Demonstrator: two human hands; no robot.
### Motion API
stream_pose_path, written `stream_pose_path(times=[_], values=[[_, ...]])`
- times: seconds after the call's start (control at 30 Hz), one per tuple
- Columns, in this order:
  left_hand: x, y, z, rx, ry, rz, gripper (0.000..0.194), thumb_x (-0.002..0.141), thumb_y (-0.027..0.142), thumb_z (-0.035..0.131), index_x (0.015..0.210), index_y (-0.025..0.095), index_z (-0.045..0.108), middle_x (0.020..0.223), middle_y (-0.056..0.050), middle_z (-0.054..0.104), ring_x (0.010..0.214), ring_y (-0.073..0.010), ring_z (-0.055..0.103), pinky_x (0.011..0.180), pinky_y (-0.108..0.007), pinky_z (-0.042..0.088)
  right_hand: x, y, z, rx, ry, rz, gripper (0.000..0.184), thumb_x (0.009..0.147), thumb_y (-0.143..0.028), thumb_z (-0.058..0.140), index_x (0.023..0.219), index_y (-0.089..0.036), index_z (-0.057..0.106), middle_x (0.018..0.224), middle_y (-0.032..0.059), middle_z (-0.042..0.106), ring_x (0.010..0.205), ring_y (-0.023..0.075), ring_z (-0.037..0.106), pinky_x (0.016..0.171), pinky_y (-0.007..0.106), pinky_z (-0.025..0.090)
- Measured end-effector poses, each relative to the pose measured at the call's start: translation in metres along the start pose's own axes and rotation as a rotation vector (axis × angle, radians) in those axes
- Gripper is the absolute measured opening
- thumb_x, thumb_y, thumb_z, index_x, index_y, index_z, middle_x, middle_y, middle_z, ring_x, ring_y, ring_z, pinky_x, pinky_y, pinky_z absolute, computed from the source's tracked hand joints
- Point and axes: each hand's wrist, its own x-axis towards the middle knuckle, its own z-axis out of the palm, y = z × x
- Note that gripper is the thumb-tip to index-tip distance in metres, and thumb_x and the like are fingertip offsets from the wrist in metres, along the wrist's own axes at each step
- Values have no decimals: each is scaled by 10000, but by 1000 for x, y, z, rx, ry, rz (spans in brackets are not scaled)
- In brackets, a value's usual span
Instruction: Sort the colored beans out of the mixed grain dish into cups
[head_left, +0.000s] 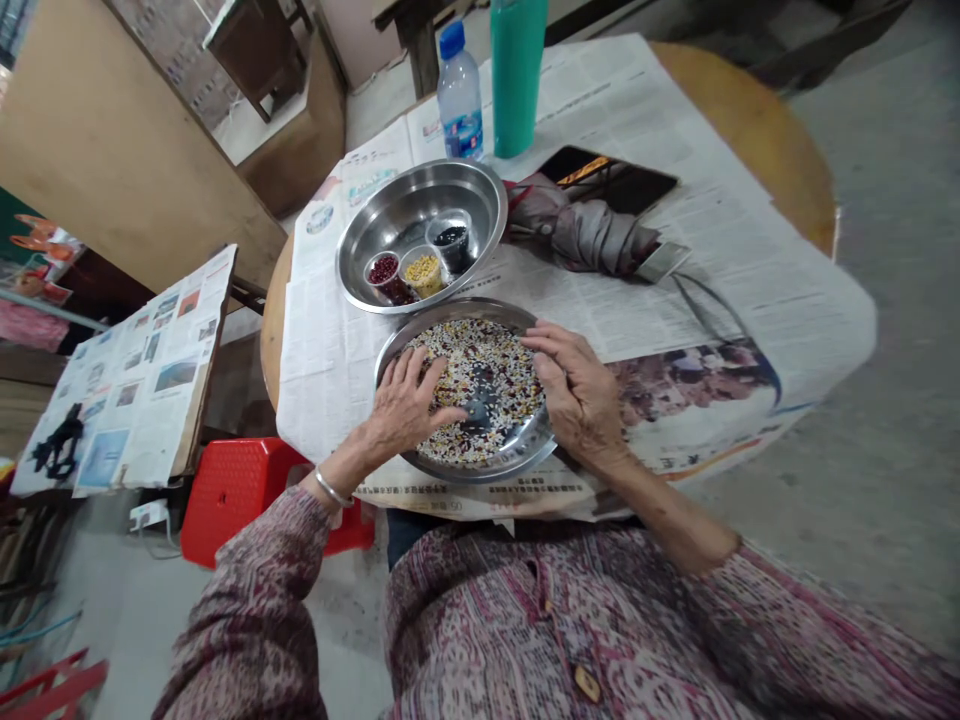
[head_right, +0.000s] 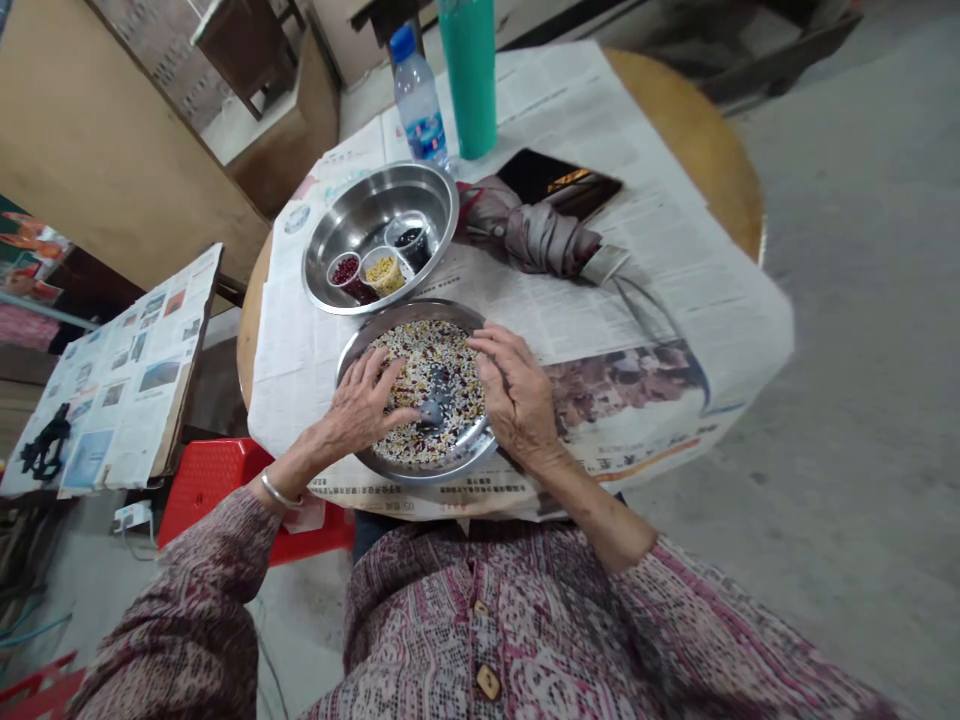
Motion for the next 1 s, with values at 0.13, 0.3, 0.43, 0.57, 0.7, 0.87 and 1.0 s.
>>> stream_pose_path(times=[0.13,0.3,0.43,0.57,0.7,0.87,1.0], values=[[-15,-4,9,-33,-181,171,1160,788,877,537,1640,189,155,1706,-218,161,1578,-437,139,1217,-612,276,0,0,1,3,-6,-1,252,1013,-319,487,1113,-258,710,1229,86,708,1232,254,635,1093,535,495],[5,19,19,5,-112,285,1028,872,802,517,1641,209,181,1719,-173,149,1594,-415,83,1250,-647,184,-1,3,2,-2,-11,-13,263,1017,-318,478,1116,-252,712,1237,91,707,1246,255,630,1097,528,493],[25,42,22,24,-12,285,804,974,678,467,1610,221,286,1701,-147,238,1592,-363,145,1261,-640,174,-1,4,1,1,-12,-12,276,1018,-336,471,1116,-249,714,1246,91,706,1248,257,630,1103,532,488],[31,41,17,-36,119,147,529,1032,480,487,1494,223,464,1642,-137,360,1526,-318,314,1257,-593,235,0,2,1,4,-17,1,273,1018,-348,476,1106,-254,717,1237,87,708,1247,256,631,1112,533,482],[34,30,10,-158,289,-100,526,1010,524,513,1410,182,507,1532,-174,462,1394,-340,444,1168,-539,381,0,2,1,0,-22,12,274,1017,-361,474,1098,-263,718,1229,86,710,1243,260,633,1114,548,478],[55,41,9,-187,272,-255,813,844,692,676,1401,137,471,1417,-201,522,1282,-382,507,1072,-538,447,-1,1,1,-5,-10,27,292,1025,-390,457,1091,-269,714,1223,84,712,1235,255,637,1116,553,480],[72,59,9,-207,155,-89,563,895,526,700,1306,171,553,1307,-129,586,1208,-326,558,1025,-474,496,-1,-1,2,4,20,30,341,1044,-403,406,1073,-269,718,1210,88,716,1222,252,641,1111,550,484]])
